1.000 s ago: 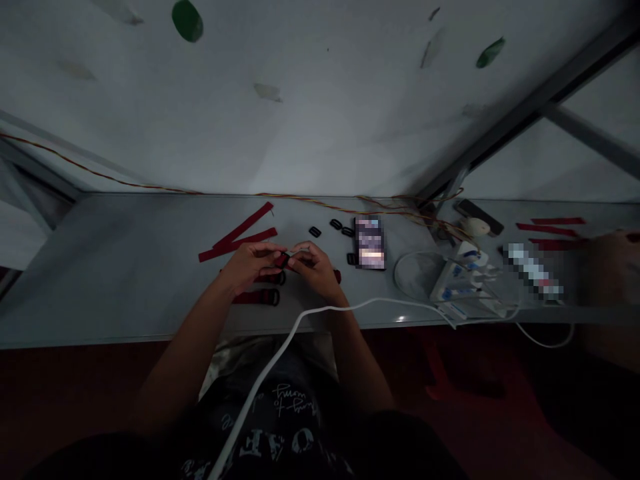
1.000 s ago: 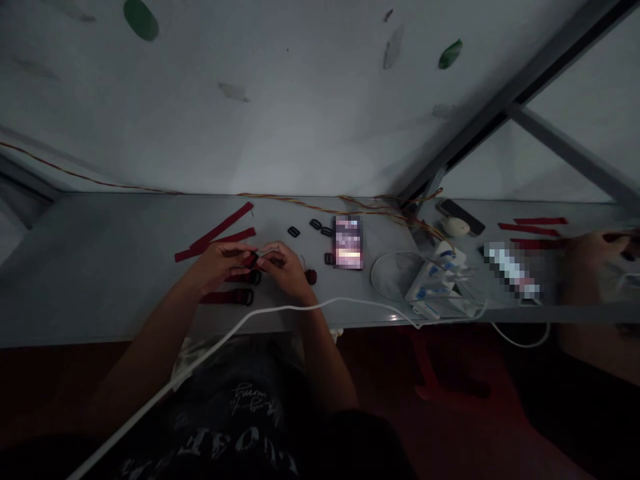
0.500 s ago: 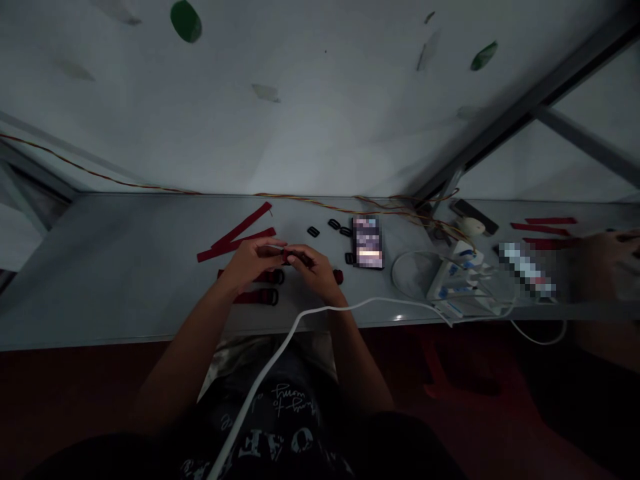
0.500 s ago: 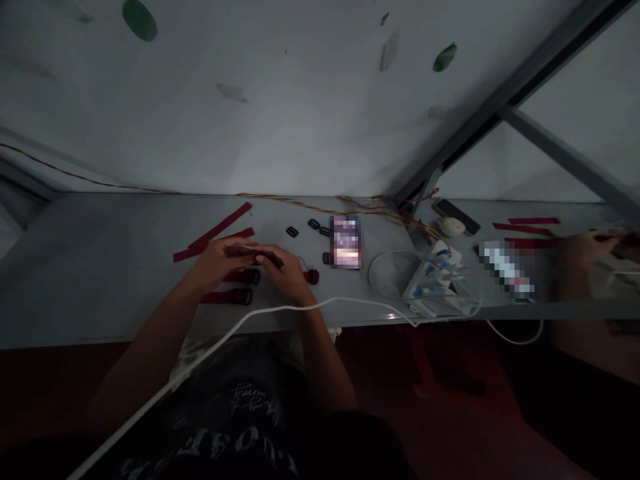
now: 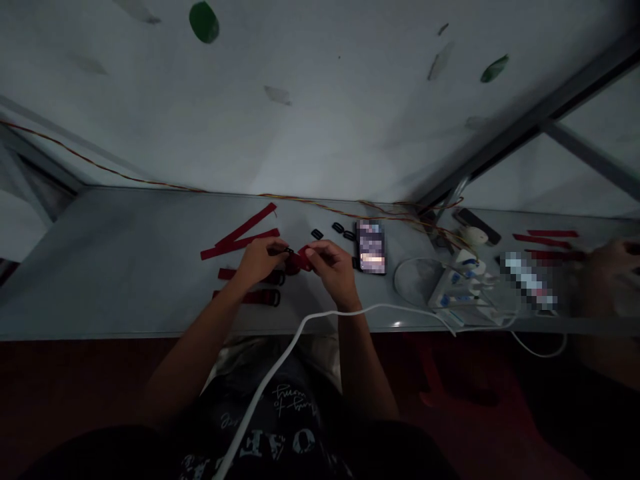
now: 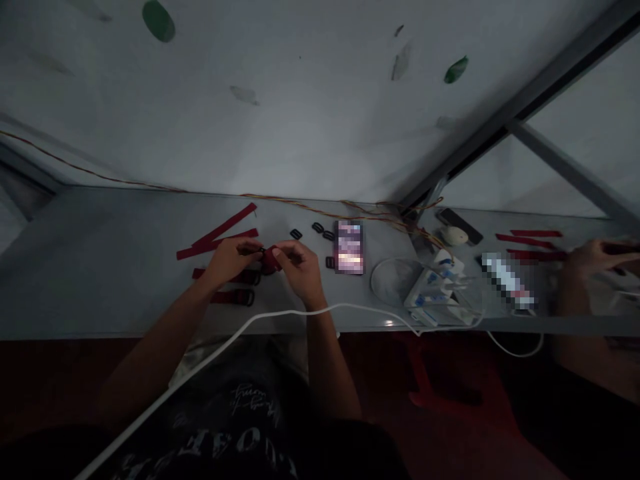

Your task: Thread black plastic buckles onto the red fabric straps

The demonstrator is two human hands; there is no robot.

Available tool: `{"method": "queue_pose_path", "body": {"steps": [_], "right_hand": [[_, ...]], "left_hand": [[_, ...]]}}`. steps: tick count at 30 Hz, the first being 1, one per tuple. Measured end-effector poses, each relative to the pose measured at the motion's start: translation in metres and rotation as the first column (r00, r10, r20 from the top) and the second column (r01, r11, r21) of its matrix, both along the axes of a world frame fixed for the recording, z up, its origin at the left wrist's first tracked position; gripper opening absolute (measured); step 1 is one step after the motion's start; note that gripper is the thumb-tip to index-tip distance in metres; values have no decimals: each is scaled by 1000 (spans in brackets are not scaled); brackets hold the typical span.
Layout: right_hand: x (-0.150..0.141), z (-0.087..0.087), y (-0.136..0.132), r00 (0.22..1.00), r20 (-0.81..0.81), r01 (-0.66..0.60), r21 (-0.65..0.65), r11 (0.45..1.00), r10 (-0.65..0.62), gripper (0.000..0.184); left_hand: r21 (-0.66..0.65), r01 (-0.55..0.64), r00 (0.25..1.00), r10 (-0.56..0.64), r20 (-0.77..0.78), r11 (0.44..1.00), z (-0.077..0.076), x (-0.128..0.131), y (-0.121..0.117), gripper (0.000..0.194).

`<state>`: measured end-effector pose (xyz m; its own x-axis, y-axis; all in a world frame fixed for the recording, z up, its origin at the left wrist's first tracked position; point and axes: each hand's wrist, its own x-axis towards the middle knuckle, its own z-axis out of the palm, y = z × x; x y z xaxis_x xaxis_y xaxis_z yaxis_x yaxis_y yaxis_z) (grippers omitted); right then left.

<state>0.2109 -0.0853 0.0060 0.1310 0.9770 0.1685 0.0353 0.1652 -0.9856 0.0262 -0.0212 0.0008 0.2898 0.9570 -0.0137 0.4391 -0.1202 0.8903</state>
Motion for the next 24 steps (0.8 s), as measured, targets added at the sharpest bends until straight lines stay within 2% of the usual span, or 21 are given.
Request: {"method": "queue_pose_path", "body": {"steps": [2,4,7,11,13,15,18,21,24], "right_hand": [[-1,0,3,983,181,-19,-81,997,33,21],[-4,-4,6,958,287,9,-128,992,28,19],[-8,-10,8,950,311,60,-153,986,-10,20],[-7,-11,10,949,315,65,-160,985,-11,19],[-5,-9,11,944,329,58,-156,986,-3,18],[-3,-8,12,945,327,37,-151,988,14,20],[-1,-9,14,941,336,0,-85,996,29,34],[-1,-16,14,902,431,-50,78,996,11,52],[-4,-27,15,899,438,-77,165,983,-3,42]], "left_hand": [[-32,20,999,-18,41,999,0,1,-1,20],[-68,32,995,-25,99,997,-1,2,-3,20],[-82,89,981,-73,180,993,-3,2,-6,23],[-58,147,972,-133,196,987,-3,-1,-10,25],[-114,166,963,-136,233,980,-3,-3,-11,26],[-210,179,937,-102,334,961,-3,-4,-11,28],[-347,176,866,23,500,921,-5,-4,-10,34],[-437,208,786,117,607,875,-5,-5,-9,41],[-500,242,742,173,648,831,-5,-8,-9,43]]}}
